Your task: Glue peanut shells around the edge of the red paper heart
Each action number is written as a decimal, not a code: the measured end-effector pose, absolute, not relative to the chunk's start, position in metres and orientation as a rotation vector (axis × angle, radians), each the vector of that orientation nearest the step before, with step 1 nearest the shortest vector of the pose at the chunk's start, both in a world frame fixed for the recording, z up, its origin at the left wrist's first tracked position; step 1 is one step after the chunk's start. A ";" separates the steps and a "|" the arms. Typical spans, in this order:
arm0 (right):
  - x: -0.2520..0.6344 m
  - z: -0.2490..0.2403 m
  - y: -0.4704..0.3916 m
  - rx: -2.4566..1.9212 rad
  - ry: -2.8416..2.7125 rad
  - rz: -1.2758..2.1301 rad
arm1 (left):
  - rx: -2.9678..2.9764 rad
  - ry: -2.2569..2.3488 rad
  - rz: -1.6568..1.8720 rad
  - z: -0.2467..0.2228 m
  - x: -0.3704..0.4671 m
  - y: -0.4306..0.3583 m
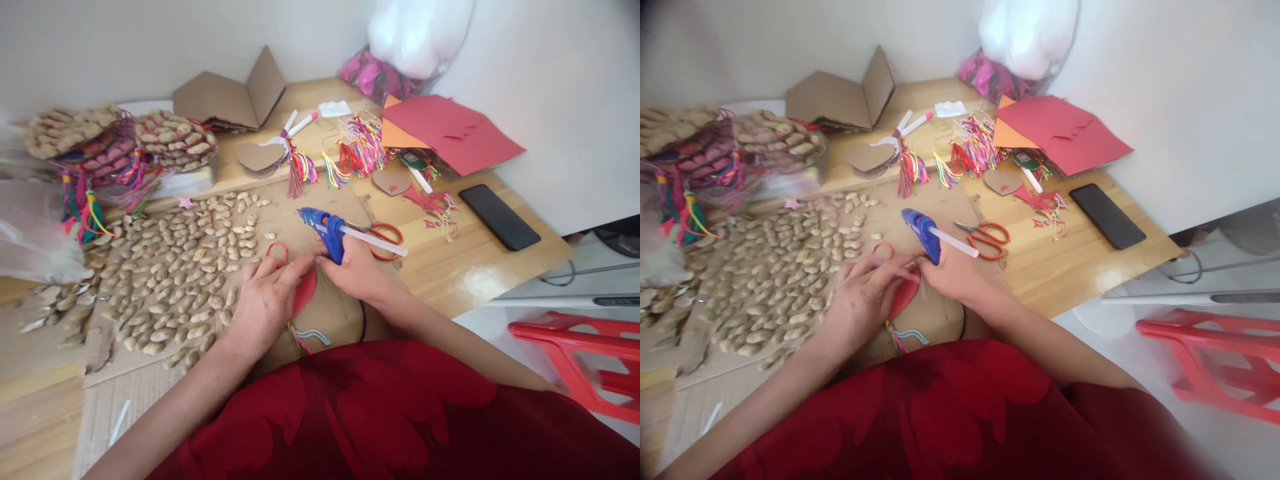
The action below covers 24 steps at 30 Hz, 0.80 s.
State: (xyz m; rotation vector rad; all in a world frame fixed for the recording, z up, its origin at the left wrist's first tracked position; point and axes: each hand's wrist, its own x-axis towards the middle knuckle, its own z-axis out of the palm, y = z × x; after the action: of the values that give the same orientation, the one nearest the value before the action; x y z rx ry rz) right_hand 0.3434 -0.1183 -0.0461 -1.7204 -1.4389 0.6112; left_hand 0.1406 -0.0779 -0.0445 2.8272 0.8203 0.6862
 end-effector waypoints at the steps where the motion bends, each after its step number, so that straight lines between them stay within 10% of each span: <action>1: 0.343 -0.046 -0.118 -1.722 -1.445 0.596 | 2.827 0.821 0.666 -0.043 0.141 -0.078; 24: 0.337 -0.046 -0.122 -1.696 -1.494 0.647 | 2.390 1.000 0.550 -0.031 0.140 -0.076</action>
State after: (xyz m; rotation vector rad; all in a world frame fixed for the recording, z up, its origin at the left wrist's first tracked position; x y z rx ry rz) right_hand 0.3366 -0.1219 -0.0460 -1.6962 -1.4935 0.6465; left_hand 0.1396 -0.0756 -0.0307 2.3896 1.0004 0.5499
